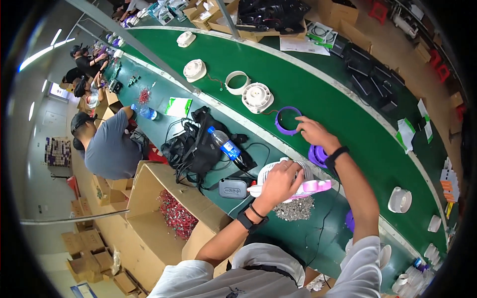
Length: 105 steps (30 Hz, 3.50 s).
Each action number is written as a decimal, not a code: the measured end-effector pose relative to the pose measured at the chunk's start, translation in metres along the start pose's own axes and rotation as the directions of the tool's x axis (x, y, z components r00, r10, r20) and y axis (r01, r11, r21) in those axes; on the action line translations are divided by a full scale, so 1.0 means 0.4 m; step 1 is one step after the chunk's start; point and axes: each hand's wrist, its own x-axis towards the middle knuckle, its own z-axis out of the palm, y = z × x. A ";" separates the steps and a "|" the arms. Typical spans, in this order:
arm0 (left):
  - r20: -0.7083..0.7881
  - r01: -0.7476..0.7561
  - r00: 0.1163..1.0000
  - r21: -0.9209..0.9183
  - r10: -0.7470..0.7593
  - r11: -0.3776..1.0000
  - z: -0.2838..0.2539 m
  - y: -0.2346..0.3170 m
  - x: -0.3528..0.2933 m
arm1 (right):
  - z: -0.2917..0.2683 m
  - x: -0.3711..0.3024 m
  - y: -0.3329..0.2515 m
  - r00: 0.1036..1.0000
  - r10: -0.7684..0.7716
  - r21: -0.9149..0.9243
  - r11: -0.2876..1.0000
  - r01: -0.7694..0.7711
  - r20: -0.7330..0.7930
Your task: Assembling small electronic wires and plastic housing on a factory assembly line.
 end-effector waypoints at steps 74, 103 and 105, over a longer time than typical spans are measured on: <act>0.014 -0.068 0.998 0.080 0.067 0.994 0.004 0.002 0.005 | 0.169 -0.645 0.075 0.801 0.469 -0.315 0.748 -0.584 -0.371; 0.060 -0.106 0.993 0.043 0.104 0.993 0.010 -0.019 0.007 | 0.103 -0.863 -0.250 0.591 0.806 0.916 0.220 -0.337 0.024; 0.075 -0.101 0.992 0.036 0.098 0.994 0.017 -0.031 0.004 | 0.159 -0.965 -0.330 0.513 0.843 0.966 -0.031 -0.255 0.162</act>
